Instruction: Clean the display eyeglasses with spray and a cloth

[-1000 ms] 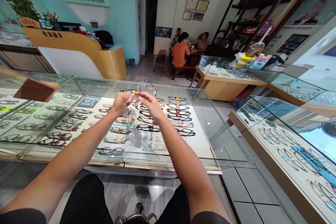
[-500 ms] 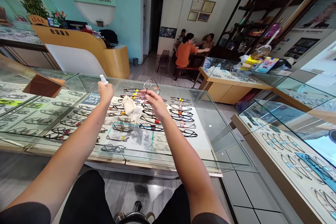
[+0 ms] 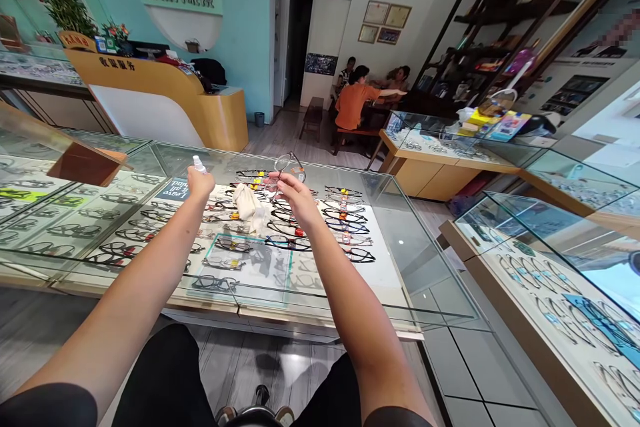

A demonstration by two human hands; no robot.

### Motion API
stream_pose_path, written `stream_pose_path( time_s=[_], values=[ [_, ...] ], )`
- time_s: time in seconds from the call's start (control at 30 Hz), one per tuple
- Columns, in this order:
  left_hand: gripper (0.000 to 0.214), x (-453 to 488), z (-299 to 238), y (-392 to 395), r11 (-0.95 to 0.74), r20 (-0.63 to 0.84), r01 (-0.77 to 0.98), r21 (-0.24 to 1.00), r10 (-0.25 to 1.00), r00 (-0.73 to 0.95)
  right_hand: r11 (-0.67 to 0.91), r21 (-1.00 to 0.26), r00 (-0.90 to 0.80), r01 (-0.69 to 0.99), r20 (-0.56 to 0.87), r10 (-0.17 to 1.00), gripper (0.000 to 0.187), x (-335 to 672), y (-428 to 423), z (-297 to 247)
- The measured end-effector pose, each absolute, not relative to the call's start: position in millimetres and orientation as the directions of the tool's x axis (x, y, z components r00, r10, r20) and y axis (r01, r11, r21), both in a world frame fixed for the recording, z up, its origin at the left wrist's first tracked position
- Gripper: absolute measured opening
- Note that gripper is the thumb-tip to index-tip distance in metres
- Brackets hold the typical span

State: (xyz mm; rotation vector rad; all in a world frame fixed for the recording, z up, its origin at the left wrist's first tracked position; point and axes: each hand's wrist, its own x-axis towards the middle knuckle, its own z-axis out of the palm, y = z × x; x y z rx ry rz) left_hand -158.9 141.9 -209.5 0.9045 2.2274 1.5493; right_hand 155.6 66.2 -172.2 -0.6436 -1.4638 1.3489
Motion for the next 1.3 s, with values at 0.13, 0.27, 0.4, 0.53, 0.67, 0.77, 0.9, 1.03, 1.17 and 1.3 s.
stream_pose_path(
  time_s=[0.13,0.27,0.4,0.53,0.67,0.77,0.9,1.03,1.17,1.3],
  values=[
    [0.042,-159,-209,141,0.235,0.111,0.331,0.914,0.640,-0.760,0.220,-0.944,-0.364,-0.244,0.300,0.882,0.052,156,66,-172],
    [0.049,-156,-206,138,0.248,0.097,0.320,0.914,0.634,-0.768,0.197,-0.939,-0.361,-0.282,0.294,0.885,0.048,157,64,-171],
    [0.056,-146,-192,130,0.258,0.150,0.339,0.905,0.550,-0.821,0.180,-0.932,-0.366,-0.316,0.295,0.883,0.044,157,64,-171],
    [0.044,-132,-172,116,0.036,0.477,0.535,0.844,0.406,-0.780,0.176,-0.931,-0.354,-0.319,0.289,0.890,0.045,158,65,-170],
    [0.012,-118,-161,106,-0.280,0.697,0.656,0.701,0.462,-0.548,0.168,-0.924,-0.346,-0.343,0.291,0.892,0.043,159,66,-170],
    [0.018,-109,-161,103,-0.443,0.655,0.602,0.664,0.733,-0.183,0.164,-0.924,-0.345,-0.344,0.287,0.894,0.043,159,66,-170],
    [0.025,-102,-165,101,-0.469,0.463,0.678,0.566,0.861,0.210,0.176,-0.932,-0.341,-0.317,0.285,0.896,0.045,160,66,-170],
    [0.024,-103,-166,99,-0.483,0.319,0.777,0.405,0.871,0.375,0.182,-0.936,-0.335,-0.303,0.283,0.898,0.046,160,66,-169],
    [0.020,-106,-164,97,-0.494,0.245,0.787,0.370,0.869,0.431,0.181,-0.930,-0.351,-0.320,0.294,0.889,0.042,161,66,-168],
    [0.020,-107,-163,96,-0.486,0.216,0.789,0.376,0.874,0.435,0.184,-0.927,-0.351,-0.325,0.300,0.887,0.040,160,65,-168]
  ],
)
